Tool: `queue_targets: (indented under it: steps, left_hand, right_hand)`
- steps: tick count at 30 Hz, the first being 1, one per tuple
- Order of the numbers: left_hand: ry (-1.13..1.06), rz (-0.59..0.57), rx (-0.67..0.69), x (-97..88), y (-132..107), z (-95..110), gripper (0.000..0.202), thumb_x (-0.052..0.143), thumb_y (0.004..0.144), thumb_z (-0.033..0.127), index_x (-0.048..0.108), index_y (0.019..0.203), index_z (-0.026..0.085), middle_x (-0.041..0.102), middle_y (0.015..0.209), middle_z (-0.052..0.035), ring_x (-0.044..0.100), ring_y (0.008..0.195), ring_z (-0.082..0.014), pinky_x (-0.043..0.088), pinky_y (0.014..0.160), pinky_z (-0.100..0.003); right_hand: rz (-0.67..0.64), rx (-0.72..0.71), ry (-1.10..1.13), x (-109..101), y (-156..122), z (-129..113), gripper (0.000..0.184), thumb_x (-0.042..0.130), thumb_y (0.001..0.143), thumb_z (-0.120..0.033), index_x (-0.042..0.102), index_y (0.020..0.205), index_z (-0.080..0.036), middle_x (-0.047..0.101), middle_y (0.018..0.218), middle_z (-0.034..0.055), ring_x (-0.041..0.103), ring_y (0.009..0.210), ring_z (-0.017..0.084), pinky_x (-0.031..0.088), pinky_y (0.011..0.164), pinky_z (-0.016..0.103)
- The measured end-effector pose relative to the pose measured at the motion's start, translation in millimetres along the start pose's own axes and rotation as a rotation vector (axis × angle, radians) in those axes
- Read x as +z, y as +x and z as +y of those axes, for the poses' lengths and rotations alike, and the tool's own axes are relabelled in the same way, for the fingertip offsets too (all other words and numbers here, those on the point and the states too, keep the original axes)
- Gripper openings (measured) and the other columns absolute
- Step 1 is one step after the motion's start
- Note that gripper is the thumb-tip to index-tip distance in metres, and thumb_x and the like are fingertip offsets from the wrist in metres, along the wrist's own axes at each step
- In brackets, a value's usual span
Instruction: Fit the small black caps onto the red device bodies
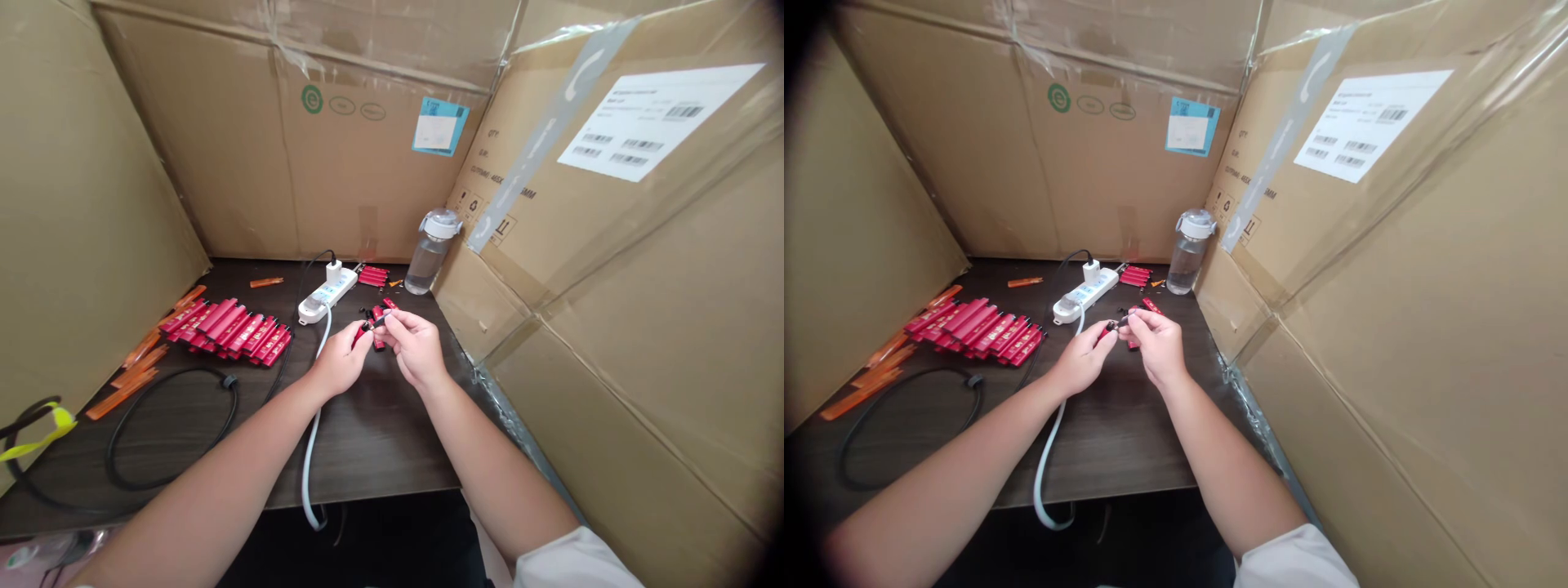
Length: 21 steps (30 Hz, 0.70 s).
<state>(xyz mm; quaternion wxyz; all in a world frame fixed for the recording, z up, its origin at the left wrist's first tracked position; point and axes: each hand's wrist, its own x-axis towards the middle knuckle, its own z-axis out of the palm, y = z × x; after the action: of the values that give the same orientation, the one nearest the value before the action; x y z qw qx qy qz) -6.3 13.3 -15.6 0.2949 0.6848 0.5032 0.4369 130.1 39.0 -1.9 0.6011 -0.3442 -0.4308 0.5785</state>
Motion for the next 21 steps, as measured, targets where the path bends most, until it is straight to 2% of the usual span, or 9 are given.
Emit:
queue_targets:
  steps: [2,4,8,13,21]
  left_hand:
    - [-0.027,-0.013,0.056,0.1,0.9,-0.3,0.029,0.038,0.091,0.032,0.058,0.107,0.019,0.065,0.104,-0.0054,0.058,0.098,-0.0189,0.043,0.086,-0.029]
    - [-0.018,0.0,0.104,0.4,1.6,-1.2,0.029,0.038,0.091,0.03,0.057,0.109,0.018,0.063,0.109,-0.0067,0.057,0.103,-0.019,0.042,0.09,-0.03]
    - [0.062,0.077,0.115,1.0,1.4,-2.6,0.022,0.045,0.088,0.025,0.058,0.105,0.018,0.062,0.102,-0.0067,0.057,0.094,-0.0183,0.044,0.085,-0.03]
    - [0.123,0.169,0.154,-0.2,0.1,-0.7,0.013,0.051,0.085,0.022,0.06,0.093,0.018,0.059,0.086,-0.0038,0.056,0.081,-0.0154,0.045,0.075,-0.027]
    - [0.079,0.23,0.216,-1.5,-1.6,1.2,0.013,0.053,0.084,0.024,0.064,0.09,0.019,0.06,0.086,-0.0037,0.057,0.08,-0.0149,0.045,0.073,-0.026]
  right_hand:
    - [-0.001,-0.022,-0.027,-0.7,-0.3,1.2,0.028,0.078,0.062,-0.034,0.068,0.08,-0.016,0.068,0.065,0.0019,0.065,0.057,0.014,0.057,0.062,0.031]
    - [0.002,-0.052,-0.076,-1.4,-0.8,1.8,0.026,0.077,0.064,-0.034,0.068,0.081,-0.016,0.068,0.065,0.0019,0.065,0.057,0.014,0.056,0.06,0.029]
    - [0.019,-0.149,-0.23,-0.8,-4.0,0.2,0.025,0.073,0.068,-0.037,0.067,0.08,-0.016,0.067,0.062,0.0021,0.062,0.056,0.014,0.054,0.055,0.028]
    - [-0.017,-0.218,-0.352,1.6,-8.8,-1.3,0.022,0.069,0.073,-0.038,0.066,0.079,-0.017,0.065,0.065,0.0018,0.06,0.057,0.014,0.053,0.058,0.029]
    - [-0.09,-0.365,-0.458,-2.5,-8.3,5.7,0.013,0.064,0.077,-0.033,0.067,0.077,-0.02,0.064,0.086,0.0055,0.062,0.075,0.017,0.054,0.064,0.03]
